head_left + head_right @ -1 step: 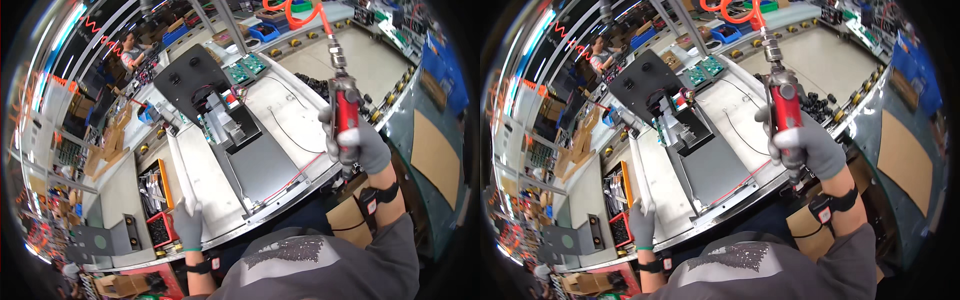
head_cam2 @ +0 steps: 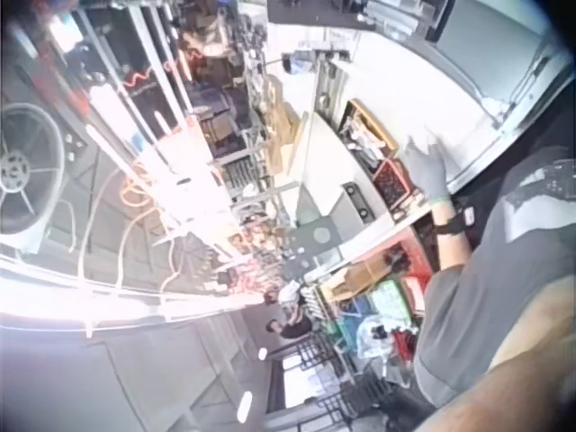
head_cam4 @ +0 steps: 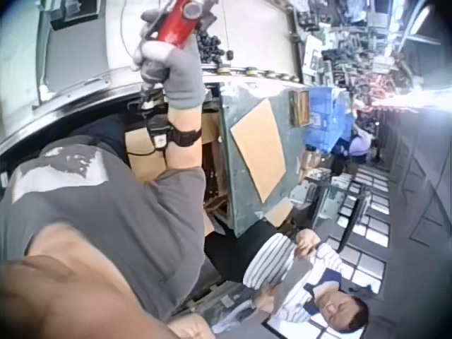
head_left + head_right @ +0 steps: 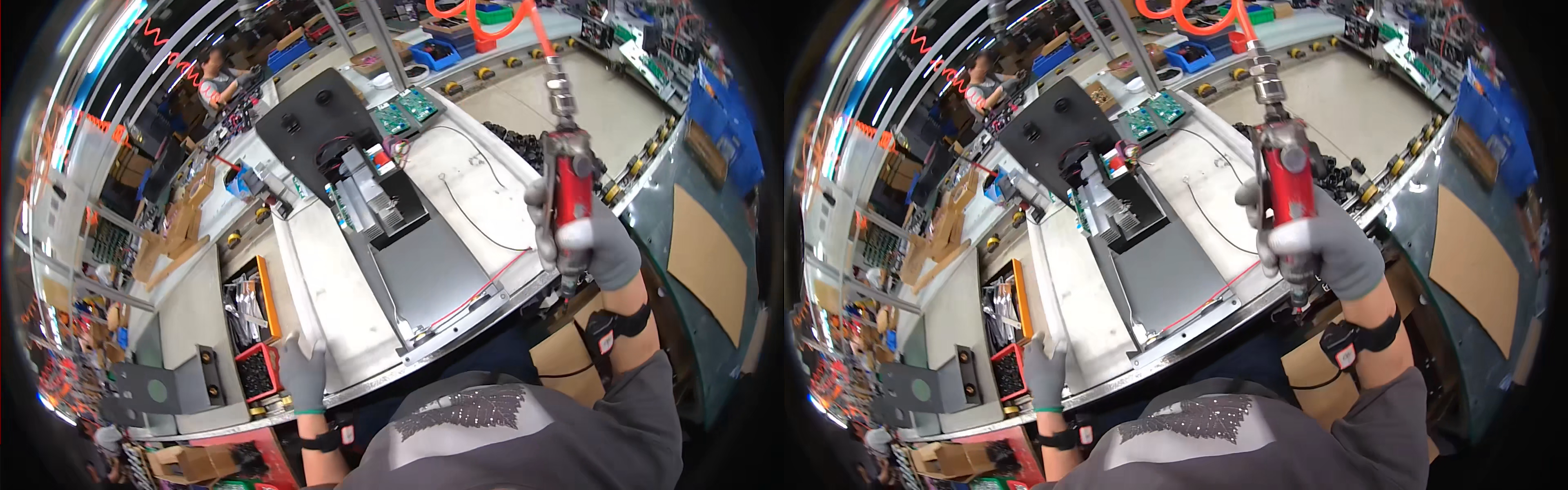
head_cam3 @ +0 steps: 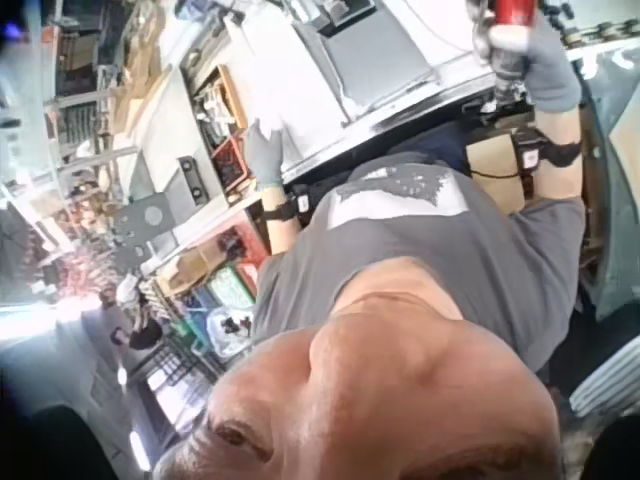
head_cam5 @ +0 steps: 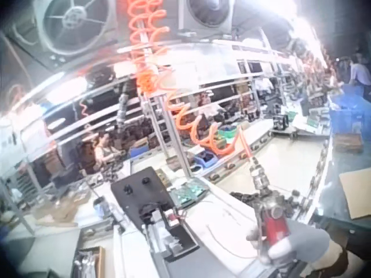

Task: Assembling electronic components and brackets into a metal chassis using a pneumatic screwdriver.

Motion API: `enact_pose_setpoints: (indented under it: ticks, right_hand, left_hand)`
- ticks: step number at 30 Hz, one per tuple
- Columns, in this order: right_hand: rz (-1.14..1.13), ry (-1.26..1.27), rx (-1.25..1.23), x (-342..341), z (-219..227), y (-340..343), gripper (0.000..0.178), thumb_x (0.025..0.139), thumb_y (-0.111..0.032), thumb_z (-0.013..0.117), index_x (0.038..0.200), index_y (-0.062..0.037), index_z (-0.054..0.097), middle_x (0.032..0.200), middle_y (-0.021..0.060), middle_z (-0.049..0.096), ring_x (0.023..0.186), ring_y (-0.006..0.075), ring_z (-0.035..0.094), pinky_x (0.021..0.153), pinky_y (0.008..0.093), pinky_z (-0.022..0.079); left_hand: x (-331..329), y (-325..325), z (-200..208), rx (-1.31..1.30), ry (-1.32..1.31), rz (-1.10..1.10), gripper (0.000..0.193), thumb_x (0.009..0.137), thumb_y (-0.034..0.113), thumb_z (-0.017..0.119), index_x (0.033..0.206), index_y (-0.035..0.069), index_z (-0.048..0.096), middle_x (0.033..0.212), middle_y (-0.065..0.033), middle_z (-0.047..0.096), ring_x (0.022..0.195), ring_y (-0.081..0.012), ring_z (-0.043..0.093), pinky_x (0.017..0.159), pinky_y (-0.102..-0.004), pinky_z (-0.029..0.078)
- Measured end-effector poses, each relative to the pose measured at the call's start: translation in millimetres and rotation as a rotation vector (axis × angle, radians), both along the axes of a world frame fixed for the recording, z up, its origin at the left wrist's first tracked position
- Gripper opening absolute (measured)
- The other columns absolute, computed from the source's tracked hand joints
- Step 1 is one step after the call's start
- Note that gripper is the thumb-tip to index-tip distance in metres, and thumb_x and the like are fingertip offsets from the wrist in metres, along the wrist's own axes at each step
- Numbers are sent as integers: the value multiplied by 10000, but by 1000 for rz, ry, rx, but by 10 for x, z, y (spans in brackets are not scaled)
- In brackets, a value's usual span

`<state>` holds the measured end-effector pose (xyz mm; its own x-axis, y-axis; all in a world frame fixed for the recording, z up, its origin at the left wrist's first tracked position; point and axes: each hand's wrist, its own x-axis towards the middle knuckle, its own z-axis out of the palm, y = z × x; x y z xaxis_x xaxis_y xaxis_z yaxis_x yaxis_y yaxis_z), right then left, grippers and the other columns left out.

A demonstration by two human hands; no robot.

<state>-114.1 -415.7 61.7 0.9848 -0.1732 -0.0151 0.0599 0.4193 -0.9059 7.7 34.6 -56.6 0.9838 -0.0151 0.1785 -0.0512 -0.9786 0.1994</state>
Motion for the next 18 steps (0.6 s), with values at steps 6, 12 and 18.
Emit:
enact_pose_setpoints:
  ticks: [6, 12, 18]
  right_hand:
    - [211, -31, -342, -67, 240, 799, 656, 611, -112, 806, 1213, 4, 573, 1030, 85, 659, 846, 136, 631, 766, 272, 501]
    - [492, -179, -1075, 107, -197, 1636, 517, 721, -278, 698, 1192, -116, 562, 938, 163, 633, 861, 357, 636, 773, 420, 498]
    - [457, -107, -1205, 506, -415, 2112, 466, 734, -270, 663, 1153, -108, 540, 902, 190, 661, 868, 390, 650, 774, 463, 505]
  left_hand:
    - [-323, 337, -254, -406, 189, 53, 519, 829, 370, 712, 1186, 6, 611, 941, -189, 667, 865, -350, 651, 779, -425, 511]
    - [-423, 112, -238, -354, -6, -67, 399, 846, 326, 696, 1073, 0, 650, 774, -172, 648, 706, -346, 632, 664, -429, 497]
    - [-434, -96, -70, -378, 101, -378, 280, 886, 244, 594, 1101, 73, 645, 813, -181, 671, 770, -382, 654, 714, -463, 517]
